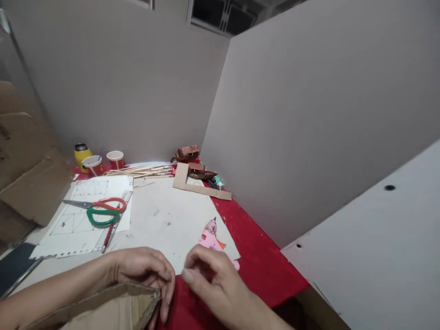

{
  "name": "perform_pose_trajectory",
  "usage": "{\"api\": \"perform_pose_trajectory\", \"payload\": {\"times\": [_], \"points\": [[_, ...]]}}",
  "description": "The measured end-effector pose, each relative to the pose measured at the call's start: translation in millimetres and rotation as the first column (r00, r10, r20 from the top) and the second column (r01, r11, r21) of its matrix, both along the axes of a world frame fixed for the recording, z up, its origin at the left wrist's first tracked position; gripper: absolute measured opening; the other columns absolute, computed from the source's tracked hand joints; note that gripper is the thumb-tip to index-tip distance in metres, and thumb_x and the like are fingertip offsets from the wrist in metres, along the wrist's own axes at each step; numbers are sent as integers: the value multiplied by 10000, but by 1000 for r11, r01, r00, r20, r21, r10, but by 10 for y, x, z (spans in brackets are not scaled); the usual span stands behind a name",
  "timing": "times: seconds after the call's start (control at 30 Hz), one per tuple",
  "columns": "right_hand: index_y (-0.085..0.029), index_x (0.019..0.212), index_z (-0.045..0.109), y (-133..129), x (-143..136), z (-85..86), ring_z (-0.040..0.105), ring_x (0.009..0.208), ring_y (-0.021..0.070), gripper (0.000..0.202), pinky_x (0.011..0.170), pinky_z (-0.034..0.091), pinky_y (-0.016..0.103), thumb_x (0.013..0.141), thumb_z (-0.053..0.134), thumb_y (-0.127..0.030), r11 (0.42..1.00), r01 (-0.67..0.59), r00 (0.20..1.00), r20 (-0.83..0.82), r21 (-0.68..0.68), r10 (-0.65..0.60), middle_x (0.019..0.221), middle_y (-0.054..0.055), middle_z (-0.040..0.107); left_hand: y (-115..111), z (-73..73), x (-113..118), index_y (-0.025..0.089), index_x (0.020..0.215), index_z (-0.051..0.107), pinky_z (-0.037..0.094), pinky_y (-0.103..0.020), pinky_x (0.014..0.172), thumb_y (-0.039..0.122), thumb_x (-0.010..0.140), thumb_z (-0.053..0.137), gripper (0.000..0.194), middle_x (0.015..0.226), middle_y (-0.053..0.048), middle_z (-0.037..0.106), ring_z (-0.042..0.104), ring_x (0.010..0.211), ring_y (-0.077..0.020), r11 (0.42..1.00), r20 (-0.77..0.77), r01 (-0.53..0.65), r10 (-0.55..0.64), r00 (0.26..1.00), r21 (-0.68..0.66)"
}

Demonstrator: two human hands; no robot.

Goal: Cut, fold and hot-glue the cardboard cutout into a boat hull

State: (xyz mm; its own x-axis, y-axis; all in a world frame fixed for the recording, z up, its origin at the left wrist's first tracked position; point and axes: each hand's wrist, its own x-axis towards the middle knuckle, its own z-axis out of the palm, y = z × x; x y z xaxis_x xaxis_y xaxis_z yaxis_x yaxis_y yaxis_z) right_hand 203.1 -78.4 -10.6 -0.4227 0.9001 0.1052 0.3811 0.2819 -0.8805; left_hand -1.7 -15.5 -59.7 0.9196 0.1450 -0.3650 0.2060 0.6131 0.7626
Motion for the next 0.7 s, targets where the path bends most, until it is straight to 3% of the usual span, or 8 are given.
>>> {"api": "perform_pose_trajectory", "payload": {"times": [0.1, 0.17, 0.3, 0.4, 0.53, 0.6, 0.63, 0.7], "points": [[-173, 890, 603, 75, -189, 116, 527, 616, 124, 178, 590, 401, 229, 893, 588, -351, 978, -209, 951, 228, -19, 208, 720, 5, 606, 85, -15, -64, 148, 742, 708, 427, -234, 393, 214, 717, 553, 171, 572, -53, 697, 604, 404, -164, 998, -103, -65, 67, 992, 21], [-178, 897, 599, 94, -317, 107, 508, 586, 106, 157, 566, 374, 213, 879, 616, -333, 943, -332, 906, 265, -36, 329, 704, -12, 601, 112, -25, -91, 127, 801, 717, 436, -212, 375, 187, 734, 579, 165, 643, -68, 724, 632, 433, -158, 997, -127, -81, 77, 989, -20], [-178, 854, 609, 58, -449, -11, 488, 596, 109, 87, 567, 340, 227, 880, 593, -260, 905, -424, 827, 395, -31, 401, 722, -4, 602, 129, -51, -102, 121, 769, 695, 487, -223, 393, 185, 744, 662, 75, 571, -53, 692, 639, 437, -165, 988, -160, -143, 132, 978, -56], [-174, 759, 594, 39, -397, -46, 440, 559, 101, 195, 547, 320, 230, 914, 477, -195, 898, -438, 828, 365, -52, 425, 647, -17, 541, 146, -14, -104, 97, 711, 673, 521, -245, 436, 179, 737, 709, 94, 590, -77, 693, 658, 475, -174, 969, -151, -248, 242, 958, -18], [-171, 665, 568, 146, -141, -50, 475, 518, 102, 218, 499, 337, 217, 860, 565, -270, 969, -136, 973, 157, -207, 170, 575, -21, 524, 299, 78, -213, 121, 714, 624, 522, -225, 493, 216, 769, 706, 137, 624, -56, 680, 664, 527, -151, 843, -63, -532, 537, 841, 80], [-166, 685, 592, 235, 9, -87, 502, 443, 96, 234, 464, 368, 213, 826, 629, -348, 914, 56, 995, -53, -402, -85, 564, -9, 595, 404, 110, -286, 144, 703, 581, 495, -184, 497, 202, 782, 693, 149, 589, 2, 621, 609, 494, -96, 743, 4, -661, 664, 747, 106], [-161, 669, 595, 279, 70, -115, 498, 415, 84, 247, 449, 369, 205, 788, 678, -361, 881, 145, 955, -170, -451, -244, 560, -3, 618, 446, 122, -310, 148, 674, 553, 478, -170, 489, 188, 788, 683, 178, 570, 19, 587, 576, 477, -78, 704, 36, -701, 703, 711, 115], [-161, 660, 590, 353, 133, -181, 452, 375, 64, 236, 400, 327, 186, 699, 751, -330, 784, 233, 739, -419, -575, -528, 519, -17, 607, 484, 143, -320, 170, 626, 481, 445, -167, 443, 232, 839, 623, 264, 525, 47, 504, 506, 429, -67, 640, 91, -759, 754, 650, 122]]}}
